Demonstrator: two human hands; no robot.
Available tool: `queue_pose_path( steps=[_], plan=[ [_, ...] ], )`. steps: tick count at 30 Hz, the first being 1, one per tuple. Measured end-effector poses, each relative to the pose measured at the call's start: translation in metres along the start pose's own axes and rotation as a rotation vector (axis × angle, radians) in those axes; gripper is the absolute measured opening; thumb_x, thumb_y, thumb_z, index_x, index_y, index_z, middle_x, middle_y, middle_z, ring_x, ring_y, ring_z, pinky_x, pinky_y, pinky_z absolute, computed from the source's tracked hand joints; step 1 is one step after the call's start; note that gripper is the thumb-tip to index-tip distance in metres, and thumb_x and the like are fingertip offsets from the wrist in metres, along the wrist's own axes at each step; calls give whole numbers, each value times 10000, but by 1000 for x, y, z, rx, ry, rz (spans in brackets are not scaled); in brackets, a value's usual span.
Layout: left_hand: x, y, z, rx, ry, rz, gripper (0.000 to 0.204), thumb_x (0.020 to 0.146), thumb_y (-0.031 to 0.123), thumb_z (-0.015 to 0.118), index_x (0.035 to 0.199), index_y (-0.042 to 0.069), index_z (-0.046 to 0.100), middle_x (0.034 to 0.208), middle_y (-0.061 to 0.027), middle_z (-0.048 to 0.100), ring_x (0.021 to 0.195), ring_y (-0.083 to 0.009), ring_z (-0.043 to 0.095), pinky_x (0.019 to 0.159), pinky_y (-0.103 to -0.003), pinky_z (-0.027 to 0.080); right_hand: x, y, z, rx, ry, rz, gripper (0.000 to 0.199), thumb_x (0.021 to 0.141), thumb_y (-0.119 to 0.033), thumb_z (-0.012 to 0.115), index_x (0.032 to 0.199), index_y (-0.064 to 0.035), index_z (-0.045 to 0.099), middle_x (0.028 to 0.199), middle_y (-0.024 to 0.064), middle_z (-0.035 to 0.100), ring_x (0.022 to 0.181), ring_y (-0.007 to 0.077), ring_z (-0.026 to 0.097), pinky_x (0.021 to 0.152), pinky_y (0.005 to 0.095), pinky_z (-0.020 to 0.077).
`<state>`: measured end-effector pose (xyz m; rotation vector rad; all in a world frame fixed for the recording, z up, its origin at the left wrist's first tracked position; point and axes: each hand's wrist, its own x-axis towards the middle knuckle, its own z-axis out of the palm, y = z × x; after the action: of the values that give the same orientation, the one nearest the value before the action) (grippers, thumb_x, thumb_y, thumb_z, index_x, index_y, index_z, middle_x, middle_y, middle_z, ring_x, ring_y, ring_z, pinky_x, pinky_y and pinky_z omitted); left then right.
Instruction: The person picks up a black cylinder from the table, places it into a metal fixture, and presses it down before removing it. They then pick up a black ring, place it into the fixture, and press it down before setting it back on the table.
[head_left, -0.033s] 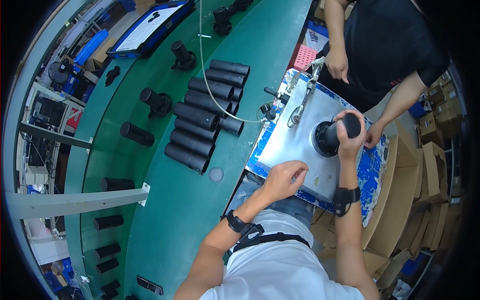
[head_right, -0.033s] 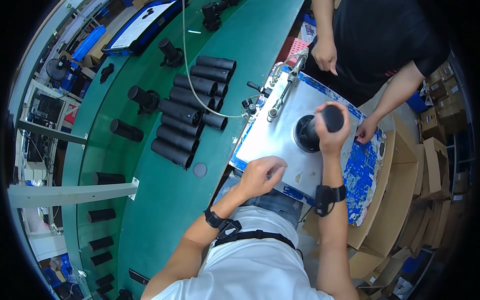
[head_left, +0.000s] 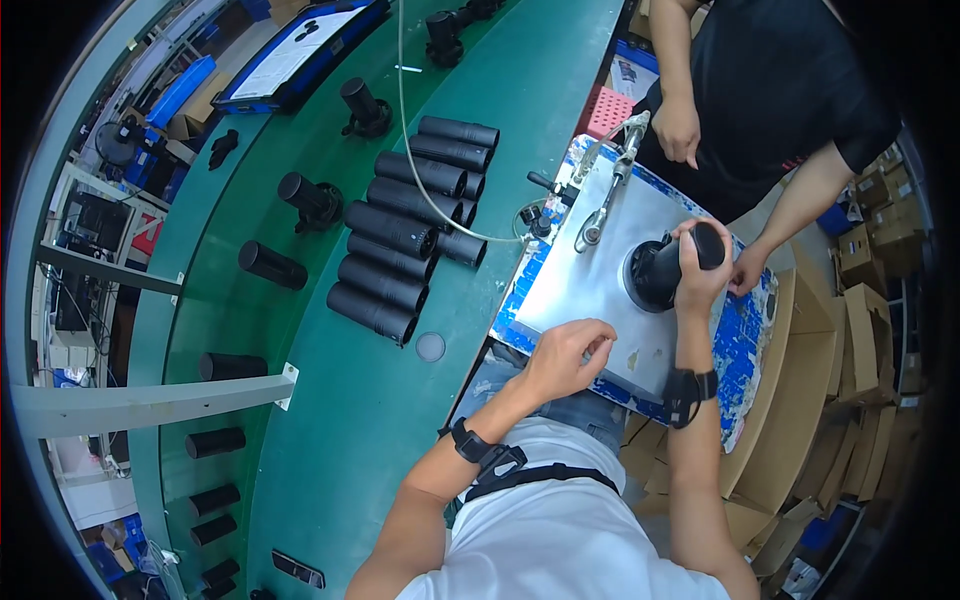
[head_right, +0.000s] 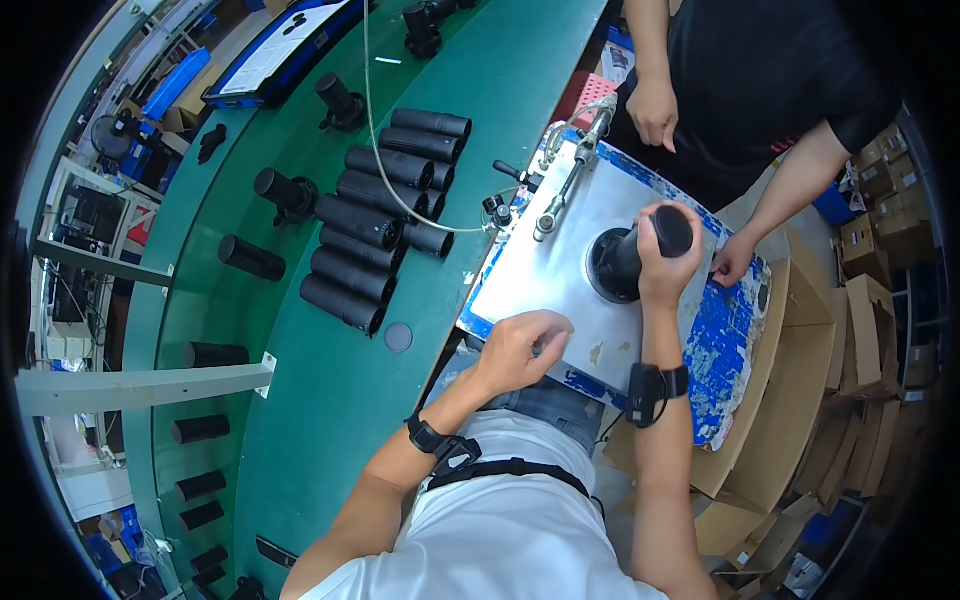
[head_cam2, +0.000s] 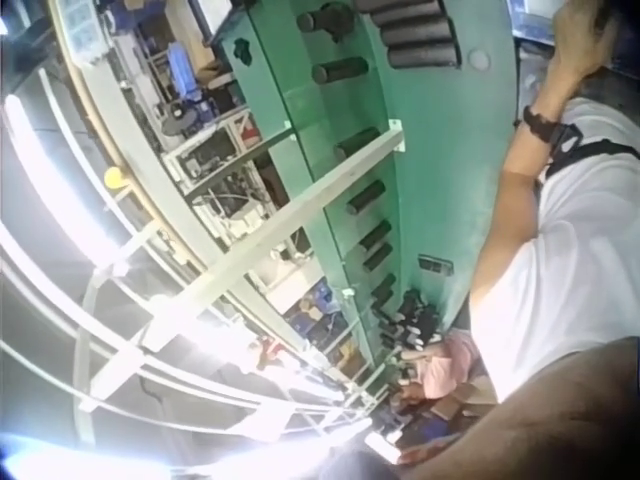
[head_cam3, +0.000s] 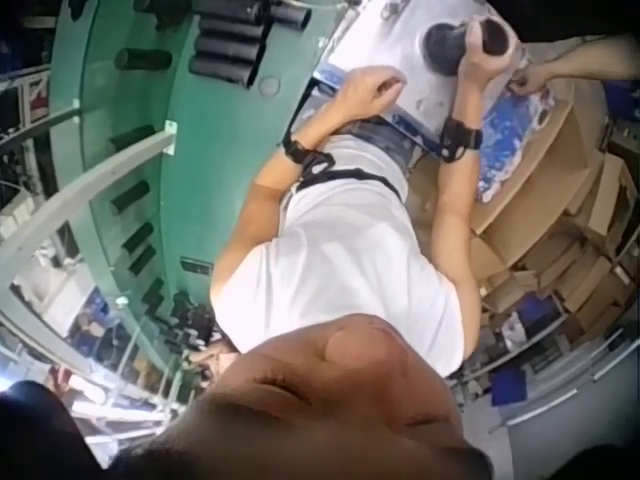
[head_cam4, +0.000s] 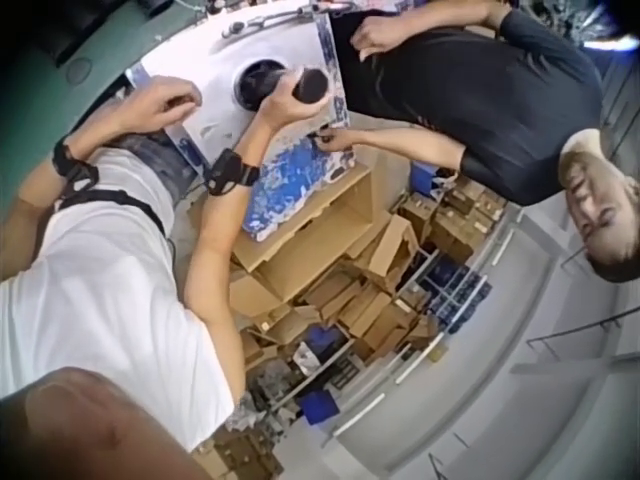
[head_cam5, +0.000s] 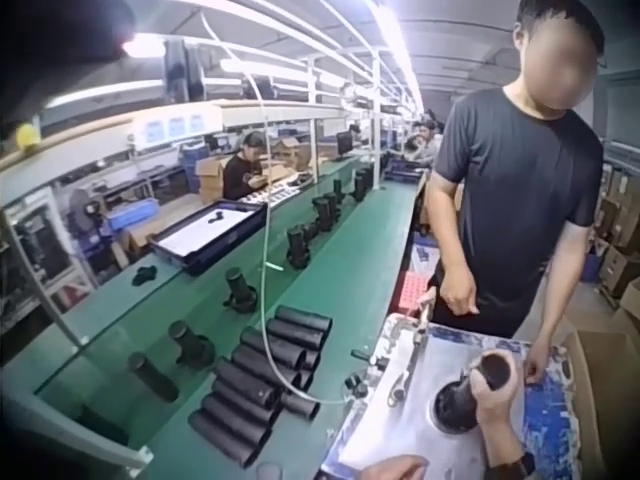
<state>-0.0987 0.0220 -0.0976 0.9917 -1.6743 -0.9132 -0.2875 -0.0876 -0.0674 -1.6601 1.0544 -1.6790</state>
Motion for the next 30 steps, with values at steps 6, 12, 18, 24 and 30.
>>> queue_pose_path(
  steps=[6, 12, 18, 24, 30],
  plan=[
    [-2, -6, 2, 3, 33, 16, 95, 826, 73, 618, 895, 21, 658, 740, -103, 644, 569, -211, 606, 540, -300, 480, -15, -13, 35, -299, 362, -21, 336, 752, -11, 691, 1051, -1, 537, 915, 80, 633, 886, 166, 611, 866, 294, 471],
    [-8, -8, -1, 2, 18, 49, 98, 819, 72, 622, 896, 26, 661, 744, -100, 648, 590, -214, 614, 558, -300, 484, 23, -17, -19, 118, -434, 278, 338, 681, 21, 693, 990, -19, 563, 882, 73, 636, 850, 148, 611, 845, 293, 475],
    [27, 4, -38, -173, 93, -105, 118, 838, 63, 620, 933, 10, 667, 715, -79, 644, 613, -117, 607, 570, -249, 466, -15, -5, 15, -174, 219, 17, 253, 760, 29, 664, 990, -5, 564, 884, 67, 628, 838, 136, 598, 805, 269, 475],
    [153, -72, -87, 496, 211, -59, 264, 865, 243, 561, 939, 26, 693, 1020, -167, 681, 949, -305, 650, 775, -402, 504, -10, -7, 13, -138, 121, -13, 236, 755, 25, 663, 971, -10, 574, 874, 54, 623, 827, 132, 589, 816, 270, 467],
    [189, -106, -82, 870, -269, -528, 468, 879, 403, 478, 1093, 43, 687, 1213, -176, 621, 1145, -348, 571, 961, -488, 424, -12, -12, 13, -112, 168, 41, 214, 753, 20, 663, 947, -19, 581, 863, 42, 620, 817, 129, 587, 817, 266, 462]
  ],
)
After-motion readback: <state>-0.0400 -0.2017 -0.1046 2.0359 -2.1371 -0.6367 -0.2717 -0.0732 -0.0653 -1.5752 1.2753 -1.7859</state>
